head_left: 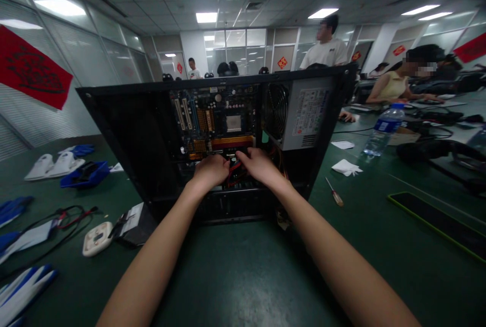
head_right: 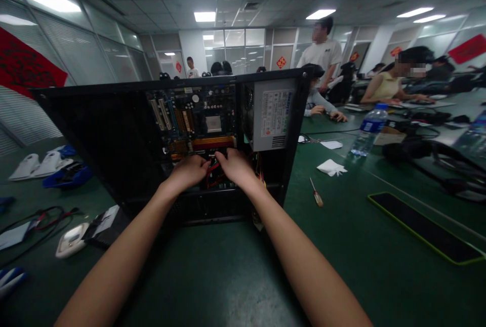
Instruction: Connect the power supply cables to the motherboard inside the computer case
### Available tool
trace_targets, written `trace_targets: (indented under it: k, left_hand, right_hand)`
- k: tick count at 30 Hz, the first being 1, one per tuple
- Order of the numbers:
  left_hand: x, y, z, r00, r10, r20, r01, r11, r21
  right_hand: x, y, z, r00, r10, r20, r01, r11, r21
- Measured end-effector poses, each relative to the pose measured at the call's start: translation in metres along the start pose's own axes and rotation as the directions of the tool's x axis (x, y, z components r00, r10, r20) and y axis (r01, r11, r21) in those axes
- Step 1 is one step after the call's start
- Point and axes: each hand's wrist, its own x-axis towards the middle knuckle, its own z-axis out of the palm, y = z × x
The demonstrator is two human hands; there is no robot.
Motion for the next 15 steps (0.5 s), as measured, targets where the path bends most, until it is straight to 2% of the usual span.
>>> trace_targets:
  k: [2,4,8,12,15]
  left_hand:
    - [0.000,-0.001,0.000,1.000,-0.002,0.004,0.002,1.000,-0.008]
    - [0.000,-0.001,0.000,1.000,-0.007,0.010,0.007,1.000,-0.010]
    - [-0.001,0.002,-0.002,1.000,-0.016,0.016,0.016,1.000,-0.008]
    - [-0.001,0.001,-0.002,1.000,-0.005,0.025,0.005,1.000,-0.023]
    - [0.000,-0.001,-0.001,0.999,0.016,0.030,-0.015,0.999,-0.041]
  right_hand:
    - [0.001,0.001,0.003,0.997,0.050,0.054,-0.055,0.993,0.101]
    - [0.001,-0.001,0.004,0.980,0.138,0.147,-0.172,0.953,0.250]
    - [-0.001,-0.009,-0.001,0.900,0.264,0.347,-0.417,0.749,0.514]
    - [-0.002,-0.015,-0.004,0.808,0.349,0.475,-0.587,0.545,0.599]
    - [0.001,-0.018,0.005,0.775,0.402,0.487,-0.631,0.469,0.618]
